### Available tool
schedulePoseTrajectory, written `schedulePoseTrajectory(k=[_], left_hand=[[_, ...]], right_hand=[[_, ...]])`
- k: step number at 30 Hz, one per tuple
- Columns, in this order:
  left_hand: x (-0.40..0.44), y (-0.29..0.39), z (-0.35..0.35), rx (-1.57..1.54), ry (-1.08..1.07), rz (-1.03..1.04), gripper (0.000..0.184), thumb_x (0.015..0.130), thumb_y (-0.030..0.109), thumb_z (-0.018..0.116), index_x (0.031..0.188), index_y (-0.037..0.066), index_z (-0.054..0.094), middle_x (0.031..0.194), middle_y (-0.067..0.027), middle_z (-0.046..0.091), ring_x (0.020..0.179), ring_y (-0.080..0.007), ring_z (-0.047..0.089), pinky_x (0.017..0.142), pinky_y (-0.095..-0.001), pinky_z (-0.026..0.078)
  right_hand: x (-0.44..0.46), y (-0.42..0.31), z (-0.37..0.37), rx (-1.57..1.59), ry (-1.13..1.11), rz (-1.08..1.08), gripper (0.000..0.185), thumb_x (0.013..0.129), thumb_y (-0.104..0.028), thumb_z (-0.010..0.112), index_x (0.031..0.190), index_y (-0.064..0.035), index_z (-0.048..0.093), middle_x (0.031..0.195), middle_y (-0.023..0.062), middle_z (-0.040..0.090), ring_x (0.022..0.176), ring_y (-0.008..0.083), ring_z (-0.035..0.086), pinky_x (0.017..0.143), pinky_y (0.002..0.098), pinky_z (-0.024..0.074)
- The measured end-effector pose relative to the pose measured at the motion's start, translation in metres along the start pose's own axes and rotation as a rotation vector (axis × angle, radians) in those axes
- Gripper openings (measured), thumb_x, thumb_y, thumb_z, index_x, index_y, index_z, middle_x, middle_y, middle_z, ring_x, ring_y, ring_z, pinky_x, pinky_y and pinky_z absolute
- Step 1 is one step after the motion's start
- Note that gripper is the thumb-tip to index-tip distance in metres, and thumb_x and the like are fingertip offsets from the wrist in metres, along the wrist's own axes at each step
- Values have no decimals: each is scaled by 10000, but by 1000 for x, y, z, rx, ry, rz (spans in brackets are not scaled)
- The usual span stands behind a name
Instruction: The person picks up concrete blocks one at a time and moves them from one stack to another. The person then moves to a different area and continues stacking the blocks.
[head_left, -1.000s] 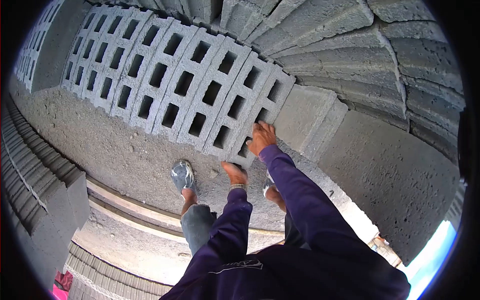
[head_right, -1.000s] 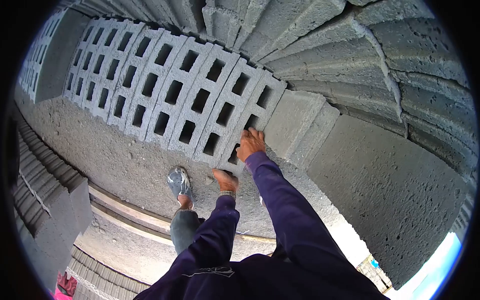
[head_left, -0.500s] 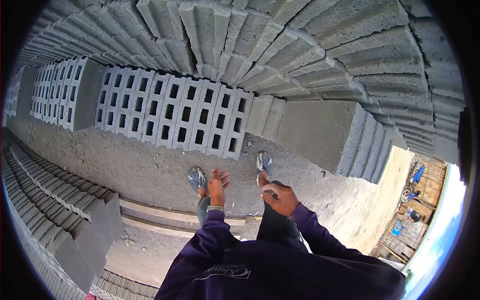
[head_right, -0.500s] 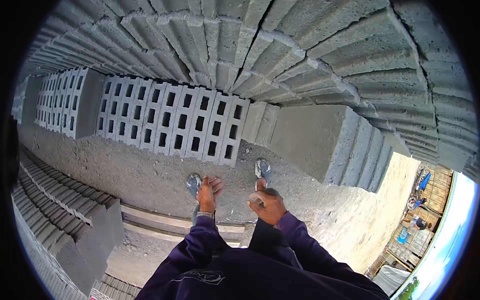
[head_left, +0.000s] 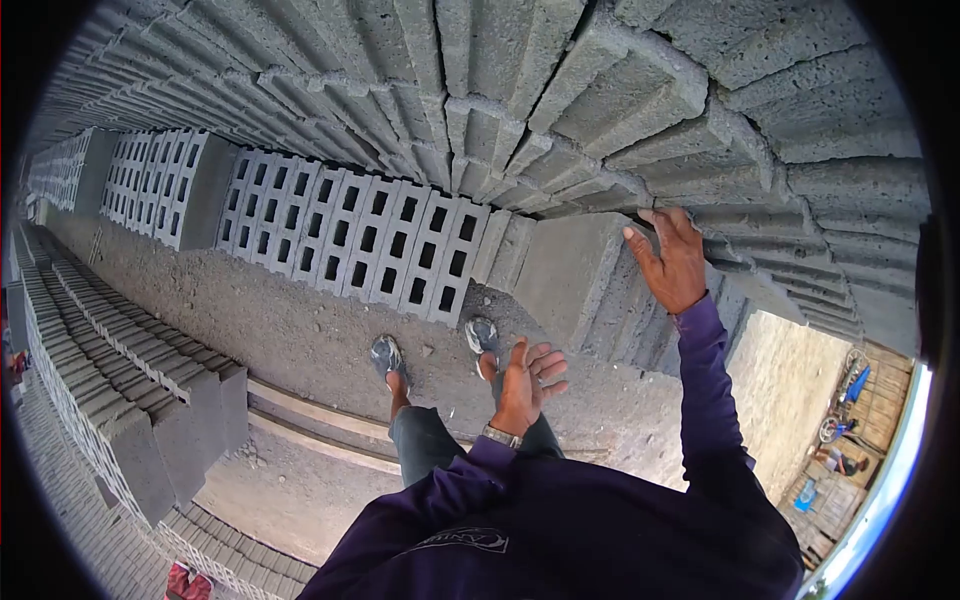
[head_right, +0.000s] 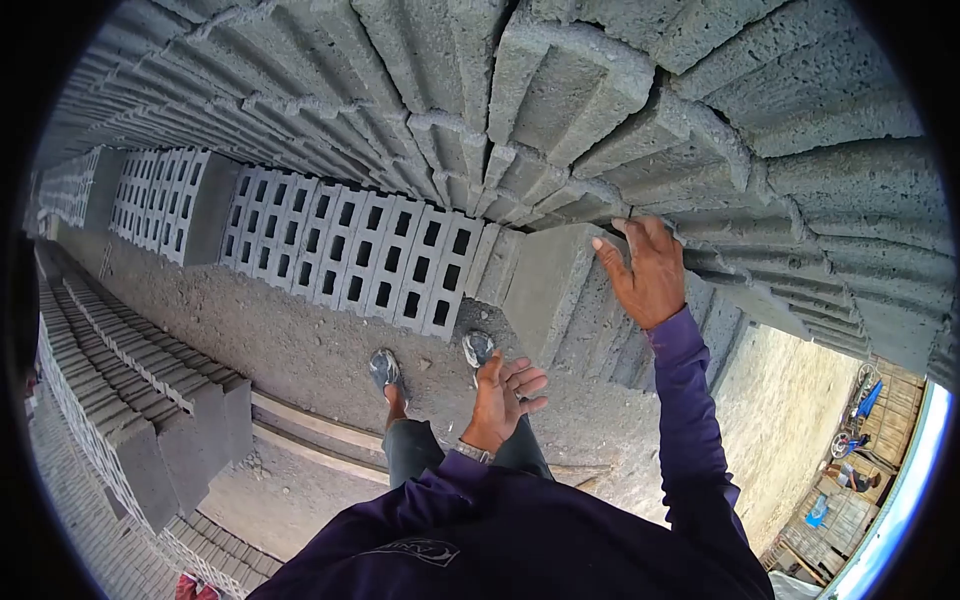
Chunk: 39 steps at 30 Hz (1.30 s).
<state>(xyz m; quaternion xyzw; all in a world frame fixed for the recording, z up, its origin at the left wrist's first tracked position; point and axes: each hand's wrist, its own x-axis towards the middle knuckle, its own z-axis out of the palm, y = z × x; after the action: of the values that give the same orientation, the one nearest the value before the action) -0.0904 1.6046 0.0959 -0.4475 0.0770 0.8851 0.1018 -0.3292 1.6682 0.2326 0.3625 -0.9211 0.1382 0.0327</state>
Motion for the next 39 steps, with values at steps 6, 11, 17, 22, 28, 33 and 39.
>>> schedulePoseTrajectory(k=[6, 11, 17, 22, 28, 33, 39], left_hand=[[-18, -9, 45, -216, 59, 118, 801, 859, 604, 528, 1366, 58, 232, 1263, -135, 402, 1136, -317, 484, 946, -518, 376], [-37, -6, 89, -341, 29, 211, 802, 890, 524, 543, 1445, 202, 61, 1355, -106, 331, 1211, -304, 413, 984, -534, 306], [-43, -18, 79, -256, 332, 267, 636, 956, 458, 452, 1432, 65, 297, 1380, -42, 377, 1166, -180, 395, 997, -380, 304], [-34, -37, 7, -244, 273, 459, 416, 996, 315, 410, 1369, 131, 412, 1331, -35, 485, 1223, -184, 463, 1017, -347, 369], [-56, -30, -27, -435, 423, 357, 310, 917, 322, 549, 1035, 35, 559, 882, -14, 612, 708, -118, 592, 598, -218, 471], [-37, -54, -78, -383, 366, 233, 383, 936, 303, 489, 1144, -16, 522, 1092, -115, 612, 1012, -216, 602, 888, -336, 465], [-60, -21, -46, -353, 450, 289, 383, 893, 369, 532, 1040, 17, 568, 923, -61, 589, 805, -158, 558, 679, -290, 433]], right_hand=[[-7, 0, 23, -20, -24, 23, 489, 873, -432, 620, 1102, -1, 594, 1069, 162, 606, 1029, 329, 543, 949, 451, 349], [-10, -4, 26, -36, -32, 51, 553, 842, -476, 643, 1109, 5, 577, 1071, 182, 600, 1045, 351, 533, 979, 477, 320], [-28, -43, 14, 25, -58, -12, 513, 814, -463, 680, 1041, -14, 582, 1001, 156, 580, 995, 335, 498, 925, 459, 343], [-33, -64, 4, 200, -147, -81, 376, 813, -368, 712, 942, -34, 596, 877, 110, 572, 848, 266, 511, 853, 424, 360], [-8, -11, 60, 547, -594, 140, 274, 848, -234, 635, 957, 17, 628, 942, 125, 642, 917, 251, 601, 828, 369, 455], [31, 17, 115, 290, -1263, -9, 573, 745, -369, 650, 1156, 26, 589, 1067, 189, 634, 1025, 266, 593, 884, 297, 445], [35, -35, 112, 126, -1508, 52, 894, 661, -487, 708, 1315, 70, 464, 1365, 251, 463, 1296, 324, 420, 1076, 302, 321]])
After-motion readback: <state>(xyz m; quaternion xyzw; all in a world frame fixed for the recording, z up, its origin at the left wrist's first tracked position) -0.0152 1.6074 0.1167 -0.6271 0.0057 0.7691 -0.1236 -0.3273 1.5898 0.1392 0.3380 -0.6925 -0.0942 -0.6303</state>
